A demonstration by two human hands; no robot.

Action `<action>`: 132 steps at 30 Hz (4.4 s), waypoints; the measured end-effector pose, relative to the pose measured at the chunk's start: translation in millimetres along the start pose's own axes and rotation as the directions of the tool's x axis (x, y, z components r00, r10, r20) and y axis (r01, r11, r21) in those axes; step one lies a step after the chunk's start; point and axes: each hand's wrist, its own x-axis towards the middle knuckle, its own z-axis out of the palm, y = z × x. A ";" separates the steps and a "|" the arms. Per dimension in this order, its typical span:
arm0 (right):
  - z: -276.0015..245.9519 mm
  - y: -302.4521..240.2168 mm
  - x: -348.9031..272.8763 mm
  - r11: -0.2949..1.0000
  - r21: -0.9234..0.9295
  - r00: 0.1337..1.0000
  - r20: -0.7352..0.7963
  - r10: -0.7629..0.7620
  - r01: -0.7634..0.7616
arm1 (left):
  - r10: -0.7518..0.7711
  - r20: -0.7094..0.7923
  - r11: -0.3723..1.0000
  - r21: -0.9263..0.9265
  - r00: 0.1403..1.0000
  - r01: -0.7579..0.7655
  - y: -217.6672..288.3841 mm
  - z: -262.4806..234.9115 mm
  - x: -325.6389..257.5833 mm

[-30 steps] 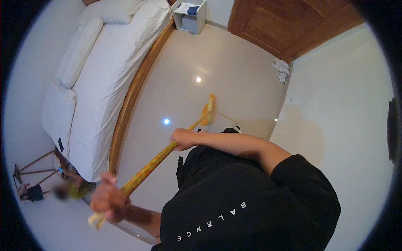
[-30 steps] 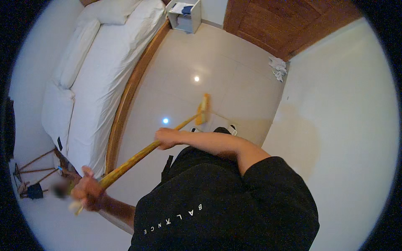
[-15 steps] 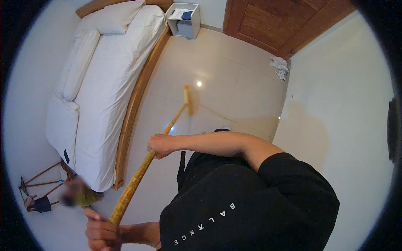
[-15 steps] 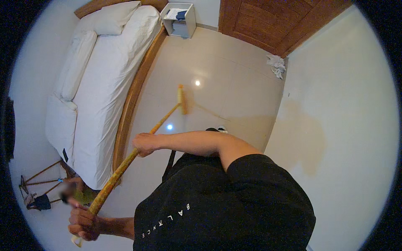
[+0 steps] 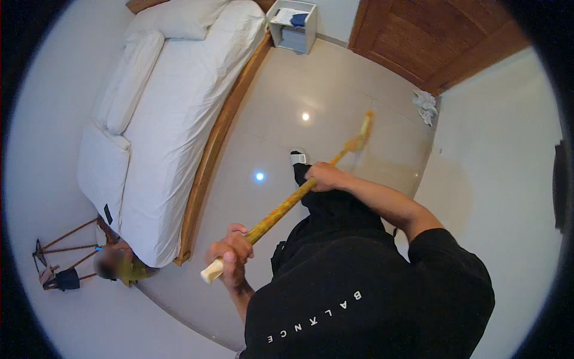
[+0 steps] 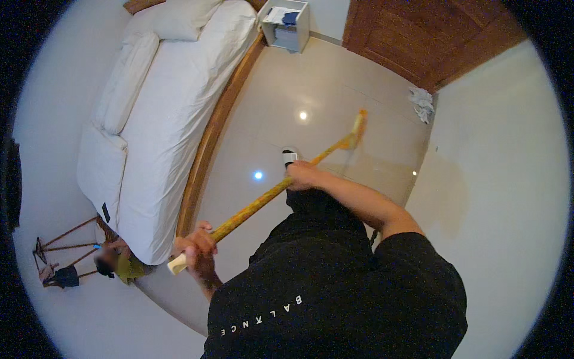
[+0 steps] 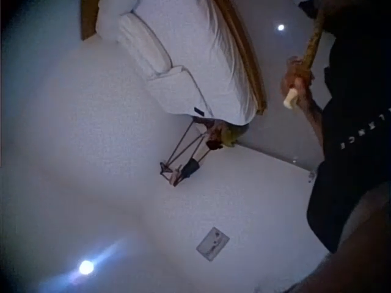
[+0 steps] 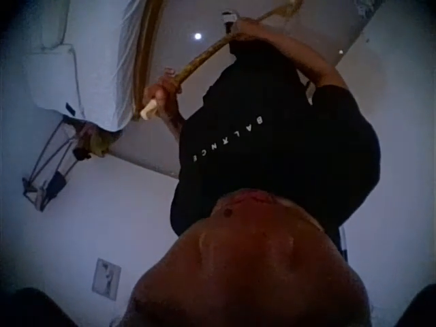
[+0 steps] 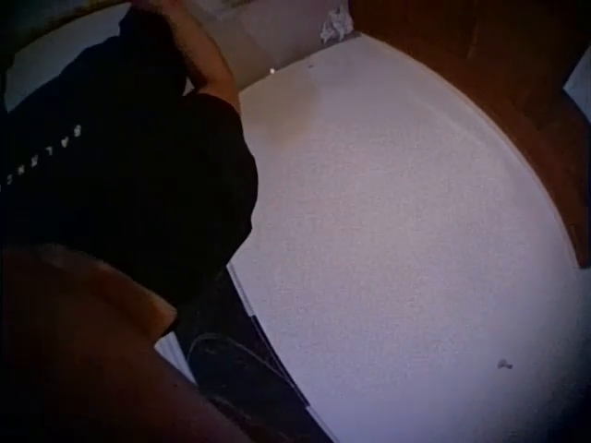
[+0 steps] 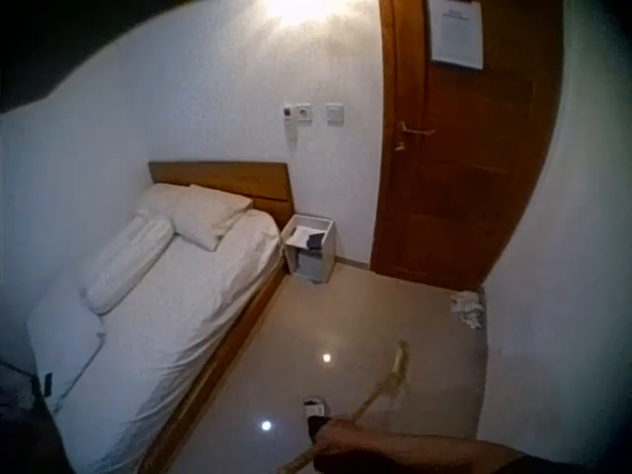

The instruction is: Sweeping the floor of a hotel room using a broom.

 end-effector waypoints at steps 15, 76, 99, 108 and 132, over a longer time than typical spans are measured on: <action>-120.6 -102.6 269.9 0.778 0.246 0.806 -0.319 -0.499 0.578 | 0.355 0.497 0.774 0.319 0.792 -0.547 84.9 -53.0 221.4; -128.0 66.2 198.1 0.949 0.277 0.956 -0.205 0.209 -0.148 | -0.105 0.441 0.993 -0.002 0.891 0.118 -61.3 -43.5 323.4; -77.4 -174.0 338.3 0.887 0.162 0.896 -0.184 -0.403 0.432 | 0.353 0.274 0.859 0.285 0.895 -0.426 114.4 -195.3 239.0; 36.2 -296.8 405.3 0.573 0.431 0.669 -0.104 -0.736 0.698 | 0.234 0.318 0.743 0.551 0.919 -0.380 143.6 -219.6 221.2; -175.2 -39.8 387.5 0.913 -0.163 0.919 -0.070 -0.389 0.374 | 0.051 0.513 0.912 0.326 0.857 -0.249 12.2 -22.8 416.2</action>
